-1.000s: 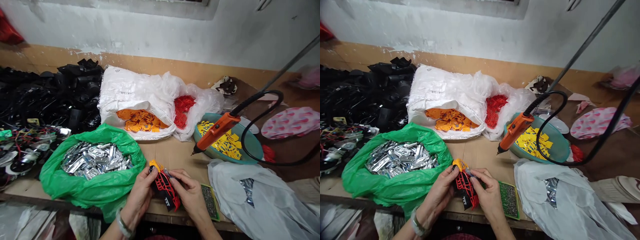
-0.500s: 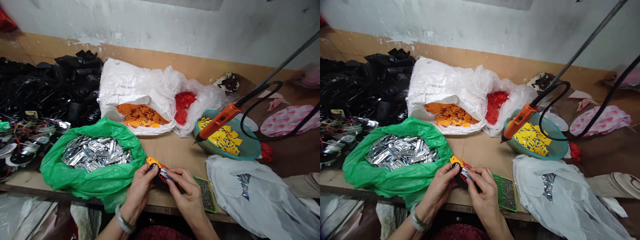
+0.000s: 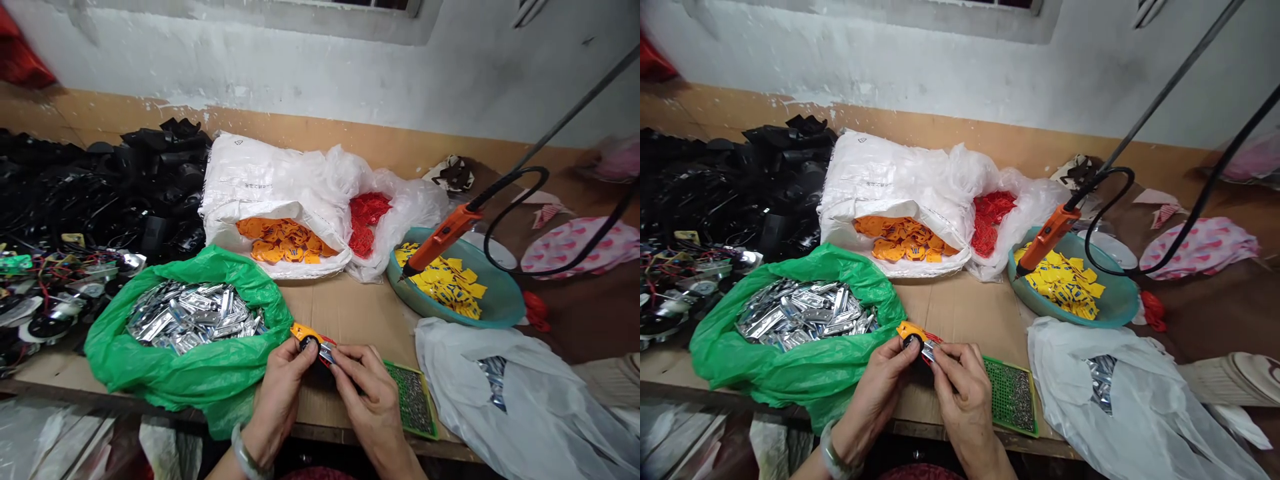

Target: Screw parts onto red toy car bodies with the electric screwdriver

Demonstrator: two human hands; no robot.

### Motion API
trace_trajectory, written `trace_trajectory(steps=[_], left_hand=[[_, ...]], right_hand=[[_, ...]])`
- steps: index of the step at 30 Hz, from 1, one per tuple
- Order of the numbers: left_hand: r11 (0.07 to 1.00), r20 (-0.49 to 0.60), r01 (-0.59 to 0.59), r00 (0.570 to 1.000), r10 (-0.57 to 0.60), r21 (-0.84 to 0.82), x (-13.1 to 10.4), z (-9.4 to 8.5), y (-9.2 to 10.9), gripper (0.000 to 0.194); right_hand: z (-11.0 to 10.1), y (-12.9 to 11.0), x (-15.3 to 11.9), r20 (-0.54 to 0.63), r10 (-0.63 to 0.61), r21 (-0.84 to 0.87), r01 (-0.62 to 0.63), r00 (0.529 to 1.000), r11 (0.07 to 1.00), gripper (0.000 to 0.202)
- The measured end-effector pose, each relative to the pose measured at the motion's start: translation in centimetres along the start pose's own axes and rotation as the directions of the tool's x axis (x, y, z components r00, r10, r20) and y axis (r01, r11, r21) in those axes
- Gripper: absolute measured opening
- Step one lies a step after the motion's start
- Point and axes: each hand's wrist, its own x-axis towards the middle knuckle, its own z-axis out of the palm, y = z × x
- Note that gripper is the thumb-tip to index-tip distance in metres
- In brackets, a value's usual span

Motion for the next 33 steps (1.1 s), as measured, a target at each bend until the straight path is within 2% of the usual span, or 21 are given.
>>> trace_trajectory(steps=[4, 10, 15, 17, 22, 24, 27, 30, 33], left_hand=[[0.998, -0.007, -0.04, 0.999, 0.04, 0.058, 0.1, 0.1, -0.1, 0.031], [0.997, -0.067, -0.052, 0.996, 0.056, 0.059, 0.3, 1.0, -0.1, 0.033], [0.992, -0.117, -0.07, 0.99, 0.082, 0.104, 0.8, 1.1, 0.0, 0.027], [0.99, -0.116, -0.07, 0.99, 0.085, 0.121, 0.9, 0.8, 0.1, 0.025], [0.988, -0.062, -0.088, 0.993, 0.096, 0.131, 0.9, 0.1, 0.8, 0.019], [0.988, -0.037, -0.097, 0.994, 0.102, 0.124, 0.8, 0.1, 1.1, 0.018], [0.99, -0.014, -0.101, 0.995, 0.103, 0.102, 0.7, 0.2, 1.0, 0.02], [0.993, -0.045, -0.095, 0.994, 0.099, 0.074, 0.8, 0.3, 0.5, 0.027], [0.997, -0.058, -0.066, 0.996, 0.068, 0.033, 0.8, 0.3, 0.0, 0.034]], right_hand=[[0.2, 0.2, 0.0, -0.006, 0.032, 0.053, -0.031, 0.999, 0.998, 0.031], [0.1, 0.6, 0.2, 0.046, 0.152, 0.135, -0.157, 0.987, 0.978, 0.026], [0.0, 0.8, 0.4, 0.052, 0.126, 0.117, -0.131, 0.991, 0.984, 0.027], [0.0, 0.6, 0.5, 0.088, 0.132, 0.139, -0.143, 0.987, 0.98, 0.029], [0.1, 0.0, 0.8, 0.139, 0.277, 0.213, -0.302, 0.951, 0.929, 0.023], [0.4, -0.2, 0.8, 0.136, 0.303, 0.233, -0.328, 0.943, 0.916, 0.02], [0.9, -0.3, 0.5, 0.059, 0.283, 0.214, -0.289, 0.957, 0.933, 0.018], [1.3, -0.2, 0.3, -0.032, 0.193, 0.136, -0.187, 0.981, 0.973, 0.022], [1.3, -0.3, 0.2, -0.015, 0.143, 0.074, -0.142, 0.99, 0.987, 0.026]])
